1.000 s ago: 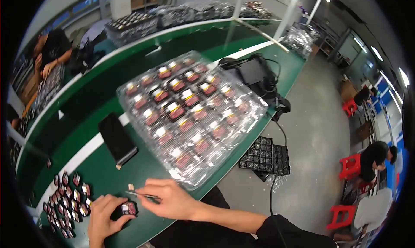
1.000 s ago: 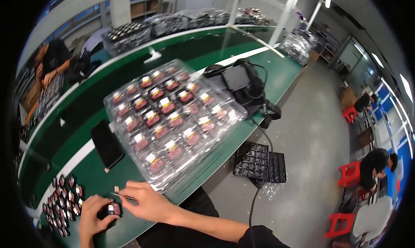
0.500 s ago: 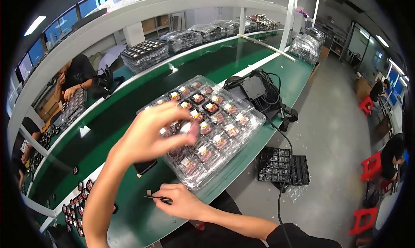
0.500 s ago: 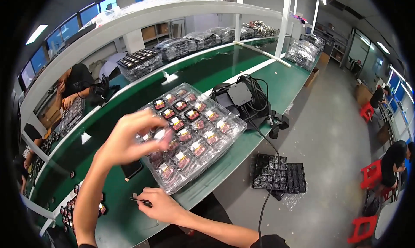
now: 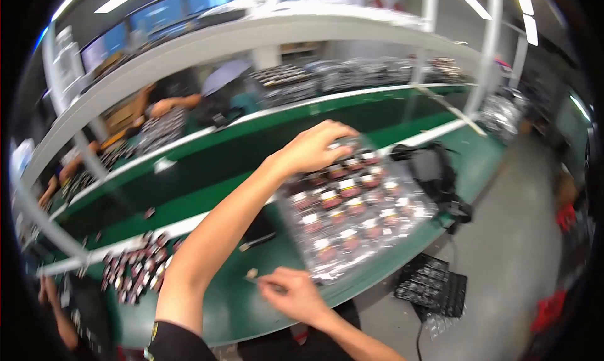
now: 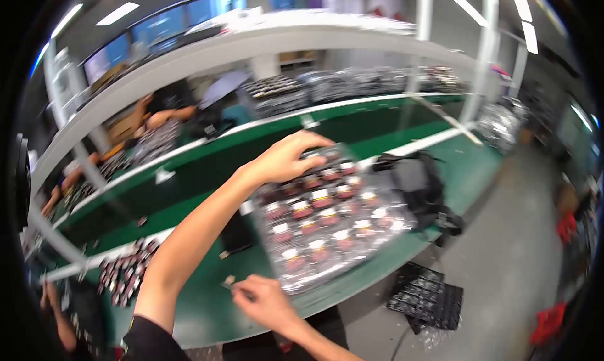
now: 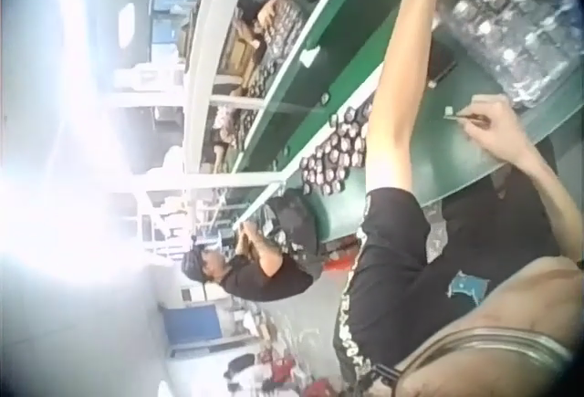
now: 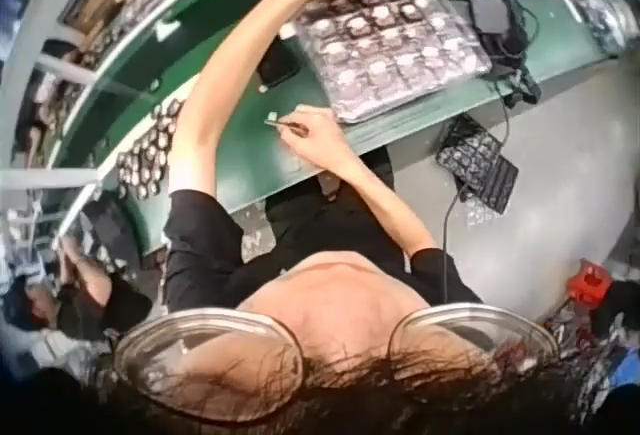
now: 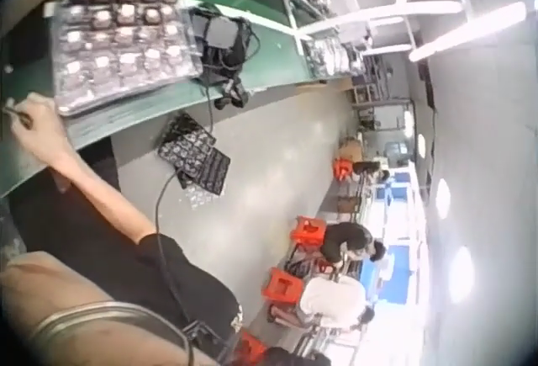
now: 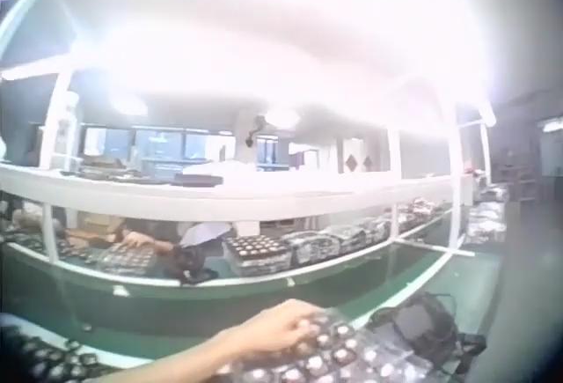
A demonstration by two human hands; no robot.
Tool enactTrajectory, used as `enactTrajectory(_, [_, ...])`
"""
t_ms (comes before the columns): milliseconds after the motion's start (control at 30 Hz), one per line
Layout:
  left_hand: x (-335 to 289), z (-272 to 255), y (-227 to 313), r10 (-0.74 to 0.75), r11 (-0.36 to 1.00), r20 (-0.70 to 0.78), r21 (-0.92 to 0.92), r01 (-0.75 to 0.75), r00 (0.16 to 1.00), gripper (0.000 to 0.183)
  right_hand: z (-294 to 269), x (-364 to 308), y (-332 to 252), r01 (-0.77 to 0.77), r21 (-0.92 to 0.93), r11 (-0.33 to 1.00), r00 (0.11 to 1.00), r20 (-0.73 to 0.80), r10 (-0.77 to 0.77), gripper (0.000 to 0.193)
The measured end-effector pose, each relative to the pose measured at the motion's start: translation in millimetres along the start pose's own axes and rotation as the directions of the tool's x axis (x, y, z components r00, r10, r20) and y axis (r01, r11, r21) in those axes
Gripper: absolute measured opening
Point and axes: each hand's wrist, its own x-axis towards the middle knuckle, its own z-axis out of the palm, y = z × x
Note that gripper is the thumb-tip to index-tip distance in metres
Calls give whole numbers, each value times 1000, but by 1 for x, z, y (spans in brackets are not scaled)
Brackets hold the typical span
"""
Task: Assembling electronic components into smartwatch casings using tweezers.
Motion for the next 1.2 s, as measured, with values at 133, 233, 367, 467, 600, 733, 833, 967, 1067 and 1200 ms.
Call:
enactTrajectory(133, [-88, -49, -21, -89, 988, -215, 107, 114, 972, 34, -12, 0, -16, -34, -31, 999, 999, -7, 34, 15])
enactTrajectory(233, [-187, -91, -57, -340, 863, -359, 248, 440, 869, 25, -11, 3, -14, -10, -24, 1000, 1000, -19, 10, 16])
enactTrajectory(367, [-337, -150, -75, -660, 297, -442, 590, 751, 608, 35, -5, 6, -18, 7, -15, 1000, 999, 35, -7, 16])
enactTrajectory(467, [-395, -170, -69, -807, 77, -425, 613, 786, 411, 46, -5, 5, -14, 28, -34, 999, 999, 46, -27, 15])
enactTrajectory(600, [-423, -169, -73, -822, 193, -405, 466, 864, 402, 51, -2, 5, -14, 24, -55, 998, 999, 48, -21, 15])
enactTrajectory(733, [-413, -159, -92, -800, 206, -465, 382, 901, 380, 51, 0, 8, -18, 1, -80, 997, 998, 55, 3, 14])
enactTrajectory(833, [-422, -156, -119, -728, 297, -525, 339, 893, 441, 49, 0, 6, -18, -22, -98, 995, 999, 28, 25, 14])
enactTrajectory(967, [-400, -148, -86, -669, 406, -485, 396, 823, 563, 44, 0, 5, -17, -48, -97, 994, 999, 10, 49, 14])
enactTrajectory(1067, [-361, -117, -8, -632, 716, -338, 87, 692, 697, 37, 0, 4, -13, -59, -121, 991, 998, -27, 56, 13])
enactTrajectory(1200, [-347, -71, 94, -485, 874, 12, 31, 485, 874, 49, -2, 7, -7, -119, -115, 986, 990, -83, 110, 11])
